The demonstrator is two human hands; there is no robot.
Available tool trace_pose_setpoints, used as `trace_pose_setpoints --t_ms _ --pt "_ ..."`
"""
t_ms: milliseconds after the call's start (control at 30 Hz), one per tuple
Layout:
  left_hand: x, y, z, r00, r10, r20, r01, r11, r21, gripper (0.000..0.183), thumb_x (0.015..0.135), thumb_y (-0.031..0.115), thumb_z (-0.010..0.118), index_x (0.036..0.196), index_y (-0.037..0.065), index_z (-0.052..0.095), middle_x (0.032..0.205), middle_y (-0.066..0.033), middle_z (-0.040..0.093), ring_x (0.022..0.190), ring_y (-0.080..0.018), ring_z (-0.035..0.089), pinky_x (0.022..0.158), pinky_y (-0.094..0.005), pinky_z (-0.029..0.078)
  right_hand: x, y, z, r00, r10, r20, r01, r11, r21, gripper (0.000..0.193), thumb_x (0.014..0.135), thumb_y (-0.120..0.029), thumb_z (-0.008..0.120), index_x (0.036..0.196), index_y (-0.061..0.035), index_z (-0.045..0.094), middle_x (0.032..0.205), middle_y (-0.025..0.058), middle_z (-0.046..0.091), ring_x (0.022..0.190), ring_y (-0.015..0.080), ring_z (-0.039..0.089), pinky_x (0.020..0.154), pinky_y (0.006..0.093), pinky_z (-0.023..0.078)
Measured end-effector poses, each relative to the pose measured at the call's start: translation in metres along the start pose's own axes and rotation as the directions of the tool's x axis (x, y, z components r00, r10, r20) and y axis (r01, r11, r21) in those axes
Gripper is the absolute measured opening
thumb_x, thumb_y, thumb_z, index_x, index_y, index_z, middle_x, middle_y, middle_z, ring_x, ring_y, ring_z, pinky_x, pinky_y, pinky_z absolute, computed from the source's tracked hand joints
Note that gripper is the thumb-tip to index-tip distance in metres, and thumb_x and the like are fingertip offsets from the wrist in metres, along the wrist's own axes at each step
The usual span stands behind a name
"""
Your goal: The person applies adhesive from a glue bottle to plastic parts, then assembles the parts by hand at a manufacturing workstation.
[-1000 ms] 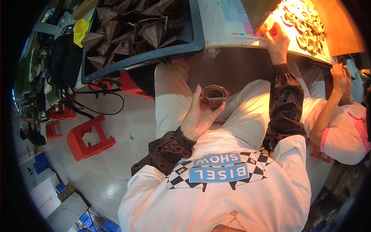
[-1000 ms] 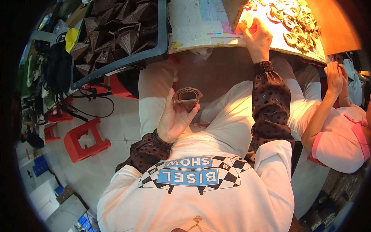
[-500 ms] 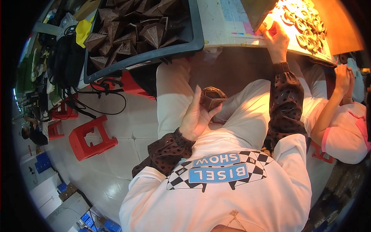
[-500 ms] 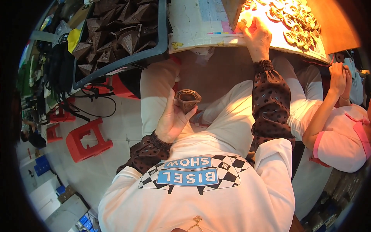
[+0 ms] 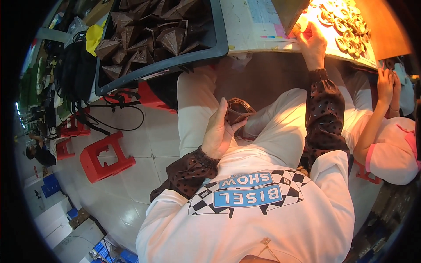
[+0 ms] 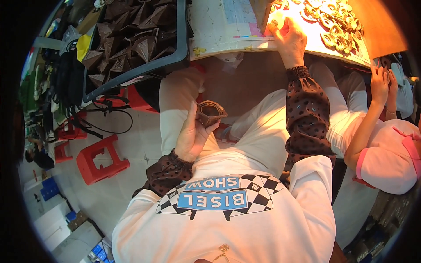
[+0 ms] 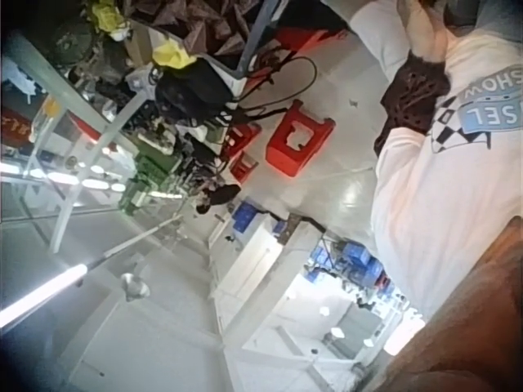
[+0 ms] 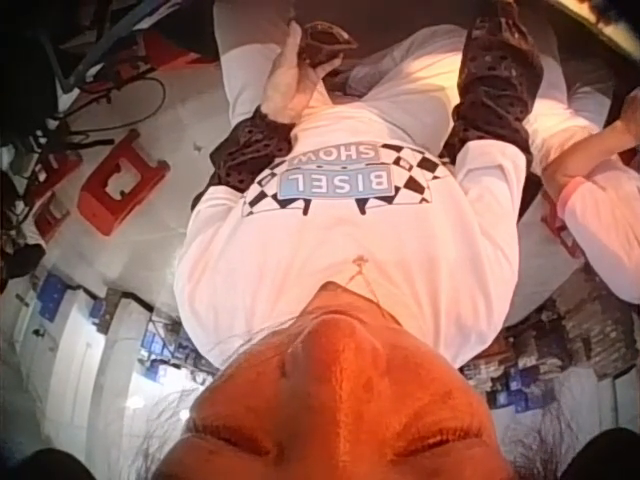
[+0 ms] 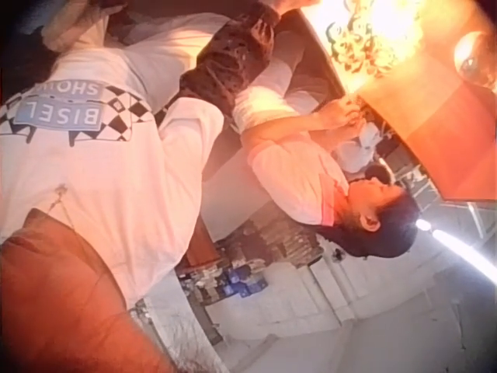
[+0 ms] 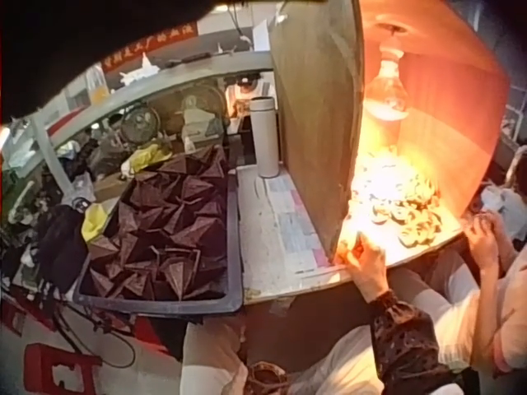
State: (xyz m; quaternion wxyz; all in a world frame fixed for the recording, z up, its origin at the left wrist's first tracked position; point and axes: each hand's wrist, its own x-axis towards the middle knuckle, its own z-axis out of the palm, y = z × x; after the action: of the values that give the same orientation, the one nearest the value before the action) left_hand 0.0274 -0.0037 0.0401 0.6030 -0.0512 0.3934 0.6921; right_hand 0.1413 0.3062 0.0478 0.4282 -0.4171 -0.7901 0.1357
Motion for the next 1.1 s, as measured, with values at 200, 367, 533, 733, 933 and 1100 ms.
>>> trace_pose_setpoints --t_ms 200,367,533,733,933,1100 --pt "-0.003 0.0 0.002 1.0 0.021 0.003 -0.022 0.998 0.051 0.041 0.089 0.04 0.057 0.108 0.005 0.053 0.103 -0.0088 0.059 0.095 -0.0187 0.061 0.078 -0.0311 0.055 -0.002 0.001 0.0 1.0 -0.01 0.006 0.01 1.0 -0.013 0.031 0.074 -0.031 0.07 0.079 -0.0032 0.057 0.066 0.0078 0.058 0.061 0.0229 0.057 0.06 0.0339 0.046" --pt "-0.007 0.002 0.008 0.996 0.084 -0.012 -0.081 0.989 0.125 0.034 0.092 0.039 0.052 0.103 0.007 0.057 0.098 -0.0051 0.062 0.093 -0.0154 0.059 0.081 -0.0315 0.049 -0.001 0.003 0.002 0.999 -0.04 -0.007 0.04 0.999 -0.027 0.031 0.075 -0.032 0.07 0.08 -0.0036 0.057 0.066 0.0075 0.058 0.061 0.0225 0.057 0.06 0.0339 0.046" --pt "-0.005 0.005 0.006 0.992 0.123 -0.01 -0.12 0.981 0.15 0.033 0.092 0.038 0.052 0.103 0.008 0.058 0.098 -0.0044 0.062 0.092 -0.0146 0.059 0.081 -0.0316 0.048 0.001 0.001 0.001 1.0 -0.012 0.001 0.012 0.999 -0.034 0.03 0.075 -0.03 0.07 0.082 -0.0037 0.059 0.067 0.0068 0.059 0.062 0.0222 0.058 0.061 0.0336 0.047" --pt "-0.001 0.002 0.003 0.988 0.154 0.023 -0.156 0.985 0.074 0.032 0.095 0.032 0.048 0.109 0.005 0.057 0.101 -0.0063 0.062 0.093 -0.017 0.059 0.081 -0.0323 0.048 -0.004 -0.002 -0.016 0.999 -0.007 0.033 0.002 0.986 0.168 0.031 0.075 -0.019 0.07 0.097 0.0001 0.06 0.08 0.0127 0.062 0.066 0.0216 0.061 0.065 0.034 0.05" --pt "0.011 0.008 -0.007 0.986 0.075 0.148 -0.058 0.991 -0.121 0.044 0.091 0.035 0.054 0.122 0.004 0.046 0.122 -0.0118 0.052 0.114 -0.0254 0.051 0.094 -0.0396 0.046 -0.008 -0.006 -0.037 0.99 -0.068 -0.123 0.086 0.985 0.15 0.037 0.075 -0.013 0.071 0.106 0.001 0.06 0.094 0.0148 0.061 0.086 0.0255 0.06 0.076 0.0338 0.048" --pt "0.02 0.009 0.0 0.979 0.018 0.205 0.034 0.969 -0.243 0.043 0.092 0.033 0.053 0.123 0.004 0.045 0.12 -0.013 0.053 0.113 -0.0267 0.052 0.09 -0.0393 0.05 0.035 0.05 -0.059 0.963 -0.042 -0.266 0.021 0.997 -0.08 0.024 0.075 -0.01 0.066 0.096 0.0 0.064 0.086 0.0171 0.062 0.083 0.0295 0.06 0.072 0.0374 0.046"
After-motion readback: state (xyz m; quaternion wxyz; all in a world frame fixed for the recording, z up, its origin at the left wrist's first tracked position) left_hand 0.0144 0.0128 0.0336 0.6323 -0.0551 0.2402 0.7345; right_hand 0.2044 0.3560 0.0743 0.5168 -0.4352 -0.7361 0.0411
